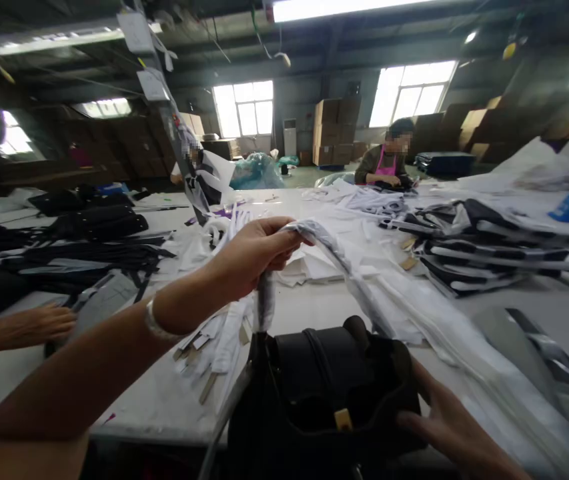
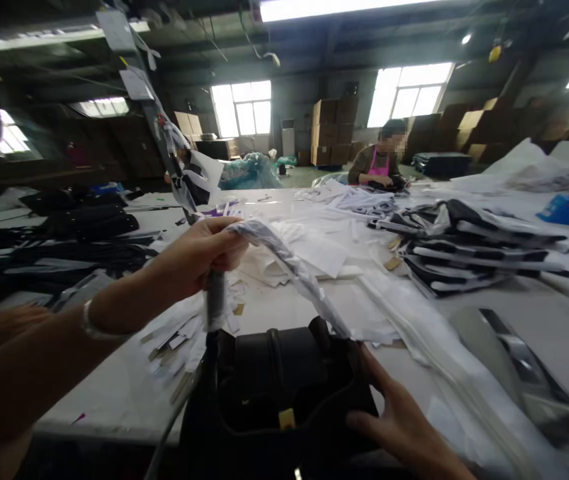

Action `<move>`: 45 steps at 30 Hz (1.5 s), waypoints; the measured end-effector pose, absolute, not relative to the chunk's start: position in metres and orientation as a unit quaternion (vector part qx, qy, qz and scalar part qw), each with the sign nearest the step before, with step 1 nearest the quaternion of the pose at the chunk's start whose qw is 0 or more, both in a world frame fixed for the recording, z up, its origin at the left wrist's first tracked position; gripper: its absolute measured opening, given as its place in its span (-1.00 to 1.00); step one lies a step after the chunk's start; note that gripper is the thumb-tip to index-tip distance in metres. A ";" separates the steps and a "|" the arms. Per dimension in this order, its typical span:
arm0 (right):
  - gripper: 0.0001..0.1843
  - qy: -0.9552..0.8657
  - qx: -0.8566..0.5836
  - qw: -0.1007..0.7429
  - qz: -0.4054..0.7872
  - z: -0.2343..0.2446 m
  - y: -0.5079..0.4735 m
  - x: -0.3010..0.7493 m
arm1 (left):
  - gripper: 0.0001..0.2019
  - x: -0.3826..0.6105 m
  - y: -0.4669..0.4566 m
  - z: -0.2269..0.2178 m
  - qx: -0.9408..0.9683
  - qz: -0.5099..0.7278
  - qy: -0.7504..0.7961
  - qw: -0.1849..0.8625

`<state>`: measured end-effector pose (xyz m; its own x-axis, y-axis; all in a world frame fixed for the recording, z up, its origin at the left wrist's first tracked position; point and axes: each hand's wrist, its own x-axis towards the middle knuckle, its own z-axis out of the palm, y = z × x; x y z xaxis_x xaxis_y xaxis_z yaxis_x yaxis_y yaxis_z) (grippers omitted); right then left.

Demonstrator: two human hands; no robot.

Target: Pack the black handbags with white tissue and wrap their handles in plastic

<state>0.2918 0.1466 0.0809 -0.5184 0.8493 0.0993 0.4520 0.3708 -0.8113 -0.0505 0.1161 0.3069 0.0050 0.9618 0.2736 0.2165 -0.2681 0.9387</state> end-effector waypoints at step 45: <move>-0.66 -0.947 -0.235 0.122 0.183 0.067 0.146 0.219 | -0.36 -0.012 0.023 0.031 0.834 0.114 0.540 -0.018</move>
